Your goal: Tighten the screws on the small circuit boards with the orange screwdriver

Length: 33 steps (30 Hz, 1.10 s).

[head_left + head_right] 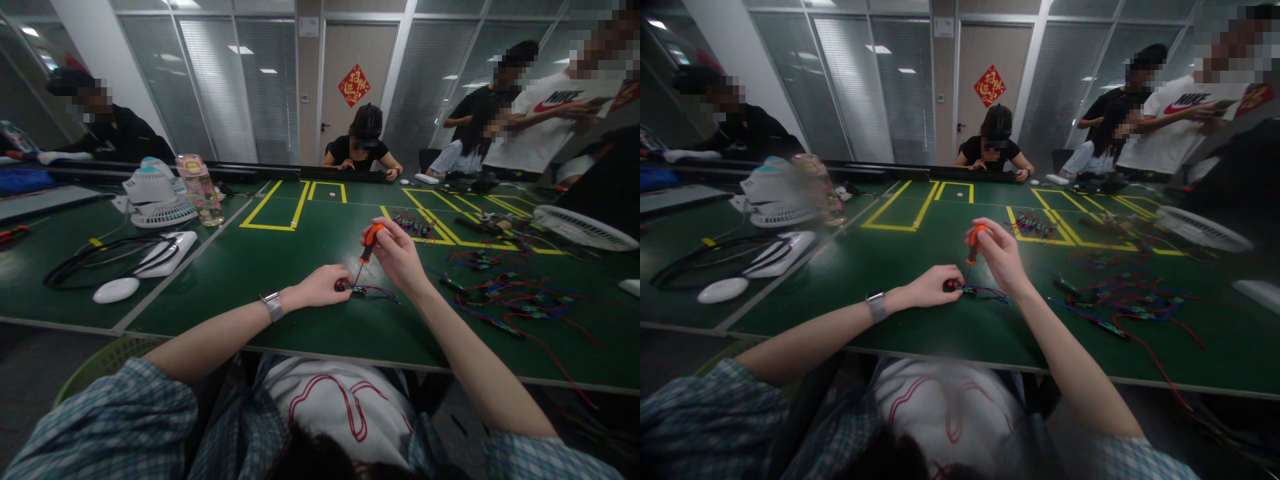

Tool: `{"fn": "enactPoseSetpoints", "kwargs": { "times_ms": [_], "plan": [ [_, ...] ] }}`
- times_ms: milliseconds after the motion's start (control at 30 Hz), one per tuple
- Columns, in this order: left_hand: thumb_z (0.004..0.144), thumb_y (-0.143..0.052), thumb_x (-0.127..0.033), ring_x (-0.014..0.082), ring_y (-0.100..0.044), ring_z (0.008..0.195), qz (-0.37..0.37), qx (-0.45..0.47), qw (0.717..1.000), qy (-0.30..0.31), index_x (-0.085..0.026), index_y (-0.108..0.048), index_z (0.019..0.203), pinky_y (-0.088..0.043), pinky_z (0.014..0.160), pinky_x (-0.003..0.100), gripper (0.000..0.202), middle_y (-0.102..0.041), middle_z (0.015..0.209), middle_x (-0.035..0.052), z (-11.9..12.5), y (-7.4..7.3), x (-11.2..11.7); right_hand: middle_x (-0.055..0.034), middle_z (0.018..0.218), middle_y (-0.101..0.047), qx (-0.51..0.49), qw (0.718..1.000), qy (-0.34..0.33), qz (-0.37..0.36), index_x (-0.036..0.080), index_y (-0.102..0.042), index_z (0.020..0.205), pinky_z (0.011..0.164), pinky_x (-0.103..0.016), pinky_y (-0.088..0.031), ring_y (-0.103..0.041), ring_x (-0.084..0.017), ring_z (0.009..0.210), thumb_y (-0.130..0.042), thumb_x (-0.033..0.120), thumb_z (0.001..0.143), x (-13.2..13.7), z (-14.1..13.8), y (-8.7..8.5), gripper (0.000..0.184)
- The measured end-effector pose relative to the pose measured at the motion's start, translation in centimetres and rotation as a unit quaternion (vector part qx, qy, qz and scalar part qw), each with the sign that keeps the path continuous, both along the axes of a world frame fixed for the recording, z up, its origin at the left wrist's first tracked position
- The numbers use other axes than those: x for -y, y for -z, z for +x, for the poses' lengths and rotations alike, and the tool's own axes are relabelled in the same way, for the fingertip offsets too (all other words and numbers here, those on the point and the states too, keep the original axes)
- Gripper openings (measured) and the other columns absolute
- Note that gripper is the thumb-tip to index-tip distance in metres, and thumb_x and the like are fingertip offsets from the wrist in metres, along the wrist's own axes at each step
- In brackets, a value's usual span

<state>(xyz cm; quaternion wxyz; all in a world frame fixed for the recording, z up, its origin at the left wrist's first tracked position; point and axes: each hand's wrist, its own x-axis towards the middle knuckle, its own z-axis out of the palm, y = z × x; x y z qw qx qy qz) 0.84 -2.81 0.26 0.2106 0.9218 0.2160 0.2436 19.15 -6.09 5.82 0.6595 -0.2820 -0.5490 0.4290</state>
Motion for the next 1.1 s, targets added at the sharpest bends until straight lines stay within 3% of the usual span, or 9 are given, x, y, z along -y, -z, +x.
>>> {"fn": "enactPoseSetpoints", "kwargs": {
  "times_ms": [267, 400, 567, 767, 967, 1100],
  "plan": [
    [0.080, -0.062, -0.020, 0.0120, -0.054, 0.070, -0.006, 0.004, 1.000, 0.004, -0.015, -0.065, 0.086, -0.042, 0.065, 0.022, 0.008, -0.059, 0.082, 0.0018, 0.01, -0.24, 0.10, 0.0025, 0.082, -0.067, -0.022, 0.999, 0.021, 0.009, 0.029, -0.069, 0.093, 0.073, -0.030, -0.054, -0.063, -0.013, 0.074, -0.078, 0.037, 0.073, -0.40, 0.06, 0.37, 0.023],
    [0.079, -0.063, -0.018, 0.0117, -0.053, 0.069, -0.010, 0.007, 1.000, 0.007, -0.015, -0.065, 0.085, -0.041, 0.065, 0.021, 0.007, -0.059, 0.080, 0.0011, 0.02, -0.23, 0.10, 0.0030, 0.080, -0.066, -0.054, 0.998, -0.018, -0.009, 0.028, -0.069, 0.091, 0.077, -0.030, -0.055, -0.063, -0.012, 0.073, -0.076, 0.041, 0.077, -0.36, 0.11, 0.31, 0.020],
    [0.079, -0.063, -0.018, 0.0114, -0.053, 0.069, -0.012, 0.006, 1.000, 0.004, -0.015, -0.064, 0.084, -0.041, 0.064, 0.021, 0.006, -0.058, 0.080, 0.0007, 0.06, -0.08, 0.01, 0.0015, 0.082, -0.071, -0.053, 0.997, -0.048, -0.036, 0.029, -0.070, 0.099, 0.078, -0.030, -0.056, -0.066, -0.014, 0.077, -0.077, 0.046, 0.075, 0.01, 0.12, -0.21, 0.031],
    [0.079, -0.064, -0.019, 0.0114, -0.054, 0.070, -0.008, 0.001, 1.000, 0.001, -0.015, -0.065, 0.085, -0.042, 0.065, 0.021, 0.008, -0.059, 0.082, 0.0013, 0.05, 0.01, -0.07, 0.0030, 0.081, -0.070, -0.072, 0.991, -0.105, -0.041, 0.029, -0.068, 0.095, 0.073, -0.025, -0.055, -0.065, -0.011, 0.073, -0.072, 0.045, 0.081, 0.11, -0.13, -0.17, 0.022],
    [0.079, -0.063, -0.018, 0.0113, -0.053, 0.070, -0.005, 0.002, 1.000, 0.006, -0.015, -0.065, 0.086, -0.042, 0.065, 0.021, 0.008, -0.059, 0.081, 0.0013, 0.06, -0.04, -0.09, 0.0047, 0.081, -0.063, -0.095, 0.993, -0.067, -0.031, 0.028, -0.065, 0.084, 0.082, -0.030, -0.057, -0.059, -0.010, 0.071, -0.080, 0.043, 0.072, 0.06, -0.21, -0.28, 0.025],
    [0.079, -0.063, -0.017, 0.0109, -0.053, 0.069, -0.007, 0.012, 1.000, 0.012, -0.014, -0.064, 0.084, -0.041, 0.064, 0.020, 0.006, -0.059, 0.081, 0.0009, 0.06, -0.11, -0.01, 0.0042, 0.079, -0.061, -0.085, 0.994, -0.059, -0.044, 0.028, -0.062, 0.083, 0.086, -0.035, -0.057, -0.059, -0.012, 0.072, -0.078, 0.044, 0.074, 0.05, -0.02, -0.44, 0.024]
  ]
}}
